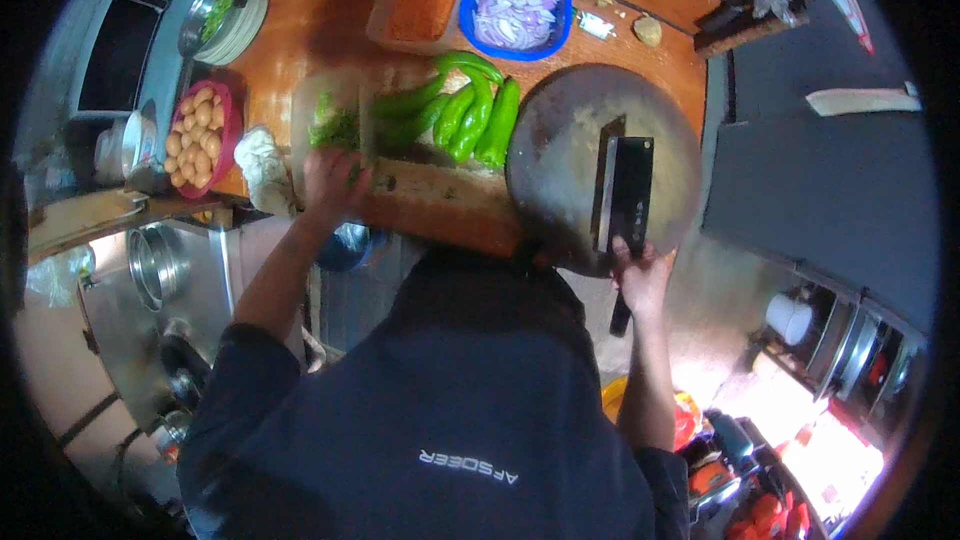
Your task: The person chops green bell peppers on a wooden cutting board using a cleaver. They repeatedly slice the peppers into small pieces and transfer them into a plastic container. The person also wipes the cutting board with a cloth during the process.
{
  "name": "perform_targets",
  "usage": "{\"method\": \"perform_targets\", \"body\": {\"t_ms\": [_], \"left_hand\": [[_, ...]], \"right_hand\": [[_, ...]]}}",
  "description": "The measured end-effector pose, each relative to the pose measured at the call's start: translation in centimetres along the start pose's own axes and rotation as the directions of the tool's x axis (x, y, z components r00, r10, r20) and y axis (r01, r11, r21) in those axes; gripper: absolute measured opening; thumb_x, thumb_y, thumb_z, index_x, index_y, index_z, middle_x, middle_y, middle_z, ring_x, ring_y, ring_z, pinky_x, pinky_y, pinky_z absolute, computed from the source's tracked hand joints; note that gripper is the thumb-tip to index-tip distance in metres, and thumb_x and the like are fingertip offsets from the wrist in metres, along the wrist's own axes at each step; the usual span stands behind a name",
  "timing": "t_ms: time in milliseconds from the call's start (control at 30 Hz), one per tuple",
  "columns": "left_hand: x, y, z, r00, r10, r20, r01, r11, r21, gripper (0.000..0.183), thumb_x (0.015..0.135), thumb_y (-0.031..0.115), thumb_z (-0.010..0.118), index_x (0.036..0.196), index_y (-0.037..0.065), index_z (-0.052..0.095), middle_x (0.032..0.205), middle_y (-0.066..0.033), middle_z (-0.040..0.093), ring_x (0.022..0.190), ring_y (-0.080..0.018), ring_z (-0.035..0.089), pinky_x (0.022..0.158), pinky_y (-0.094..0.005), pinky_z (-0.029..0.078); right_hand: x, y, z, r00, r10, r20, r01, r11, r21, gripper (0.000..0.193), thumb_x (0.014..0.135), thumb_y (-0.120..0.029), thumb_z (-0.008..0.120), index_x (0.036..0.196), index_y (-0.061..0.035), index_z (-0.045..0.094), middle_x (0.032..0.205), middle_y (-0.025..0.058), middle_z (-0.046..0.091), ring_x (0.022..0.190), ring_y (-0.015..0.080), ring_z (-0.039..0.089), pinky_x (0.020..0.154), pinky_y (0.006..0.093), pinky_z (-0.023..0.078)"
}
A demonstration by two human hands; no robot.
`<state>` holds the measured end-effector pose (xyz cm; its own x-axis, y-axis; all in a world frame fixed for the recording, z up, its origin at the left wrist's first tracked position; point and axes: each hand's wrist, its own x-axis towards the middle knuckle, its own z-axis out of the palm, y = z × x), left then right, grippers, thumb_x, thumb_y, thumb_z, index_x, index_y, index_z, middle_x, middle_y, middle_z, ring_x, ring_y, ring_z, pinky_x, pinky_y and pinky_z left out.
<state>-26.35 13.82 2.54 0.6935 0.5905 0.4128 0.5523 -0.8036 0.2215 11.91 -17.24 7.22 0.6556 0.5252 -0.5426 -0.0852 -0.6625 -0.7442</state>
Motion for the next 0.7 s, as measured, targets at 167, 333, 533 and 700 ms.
{"method": "perform_targets", "body": {"t_ms": [167, 333, 533, 700], "left_hand": [[6.5, 4.2, 9.5, 0.994, -0.106, 0.02, 0.108, 0.965, -0.241, 0.027, 0.087, 0.016, 0.068, 0.111, 0.004, 0.062, 0.101, -0.0198, 0.063, 0.089, -0.0396, 0.064, 0.076, -0.0505, 0.053], [13.8, 5.6, 12.7, 0.789, -0.299, 0.537, 0.392, 0.918, -0.064, 0.038, 0.082, 0.019, 0.072, 0.113, -0.001, 0.063, 0.107, -0.0255, 0.067, 0.102, -0.0418, 0.065, 0.084, -0.0493, 0.054], [14.0, 0.9, 9.8, 0.756, -0.213, 0.619, 0.414, 0.888, -0.201, 0.05, 0.08, 0.023, 0.073, 0.123, 0.002, 0.061, 0.1, -0.0173, 0.071, 0.089, -0.0324, 0.071, 0.073, -0.0426, 0.059], [14.8, 6.7, 3.8, 0.518, -0.062, 0.853, 0.847, -0.1, -0.522, 0.04, 0.084, 0.007, 0.065, 0.123, 0.01, 0.06, 0.103, -0.0069, 0.064, 0.096, -0.0213, 0.065, 0.078, -0.0359, 0.06]], "right_hand": [[-0.4, 1.9, -0.1, 0.995, 0.013, -0.102, -0.057, 0.892, -0.447, 0.037, 0.096, -0.035, 0.068, 0.097, 0.0021, 0.064, 0.075, 0.0186, 0.068, 0.066, 0.0297, 0.068, 0.065, 0.0414, 0.054], [-0.8, 2.6, 1.5, 0.968, -0.191, -0.164, 0.015, 0.695, -0.719, 0.038, 0.096, -0.038, 0.064, 0.095, 0.0004, 0.065, 0.084, 0.0267, 0.069, 0.084, 0.0461, 0.068, 0.076, 0.0516, 0.054], [-0.5, 3.7, 1.9, 0.944, -0.288, -0.158, 0.081, 0.67, -0.738, 0.034, 0.096, -0.035, 0.063, 0.092, -0.0011, 0.064, 0.076, 0.0261, 0.068, 0.075, 0.0459, 0.068, 0.071, 0.0534, 0.054], [-0.6, 2.9, 1.8, 0.96, -0.241, -0.141, 0.064, 0.68, -0.73, 0.033, 0.097, -0.034, 0.061, 0.097, -0.0009, 0.063, 0.078, 0.0263, 0.068, 0.077, 0.0459, 0.068, 0.072, 0.0535, 0.054]]}}
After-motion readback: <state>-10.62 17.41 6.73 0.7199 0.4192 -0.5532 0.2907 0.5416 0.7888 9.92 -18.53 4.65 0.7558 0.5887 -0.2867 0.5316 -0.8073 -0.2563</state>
